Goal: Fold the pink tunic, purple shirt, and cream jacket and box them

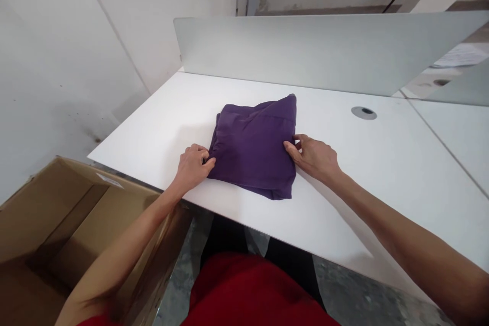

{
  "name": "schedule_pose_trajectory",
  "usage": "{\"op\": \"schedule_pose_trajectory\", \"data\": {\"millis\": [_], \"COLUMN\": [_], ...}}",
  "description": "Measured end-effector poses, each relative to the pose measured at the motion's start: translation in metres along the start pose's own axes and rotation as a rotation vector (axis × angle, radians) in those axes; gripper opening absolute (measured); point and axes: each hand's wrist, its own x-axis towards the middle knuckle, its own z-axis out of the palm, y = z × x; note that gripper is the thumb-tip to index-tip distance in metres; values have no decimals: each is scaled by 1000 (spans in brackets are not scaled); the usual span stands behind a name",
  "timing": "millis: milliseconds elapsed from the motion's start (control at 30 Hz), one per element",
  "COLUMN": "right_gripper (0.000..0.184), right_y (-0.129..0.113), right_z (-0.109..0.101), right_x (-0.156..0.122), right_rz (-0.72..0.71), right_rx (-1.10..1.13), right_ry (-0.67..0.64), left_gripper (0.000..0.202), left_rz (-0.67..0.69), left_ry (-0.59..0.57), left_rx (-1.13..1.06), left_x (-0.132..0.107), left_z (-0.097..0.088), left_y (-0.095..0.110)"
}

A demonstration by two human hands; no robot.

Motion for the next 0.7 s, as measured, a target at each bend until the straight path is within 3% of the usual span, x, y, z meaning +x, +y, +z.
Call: {"op": "schedule_pose_trajectory", "data": {"millis": [67, 133, 233, 333, 533, 700], "right_gripper": [57, 59, 58, 54, 38, 28], "right_y": [0, -1, -6, -17, -24, -17], "right_z": [-4, -9, -14, -14, 0, 4], "right_x": [3, 8, 20, 33, 45, 34], "right_rz": [31, 58, 98, 165, 284, 314], "right_rx": [44, 92, 133, 184, 394, 824], "right_ry": [-24, -25, -13, -33, 29, -51], "left_gripper": [23, 35, 58, 65, 41, 21], "left_rz": [-78, -122, -176, -211, -232, -396], "left_ry": [-29, -27, -98, -179, -115, -154], "left_rx": [-10, -35, 25, 83, -21, -464], "left_x": [3, 14, 41, 71, 98, 93], "left_z": [-8, -15, -21, -17, 12, 19], "left_y": [-1, 2, 11, 26, 41, 31]}}
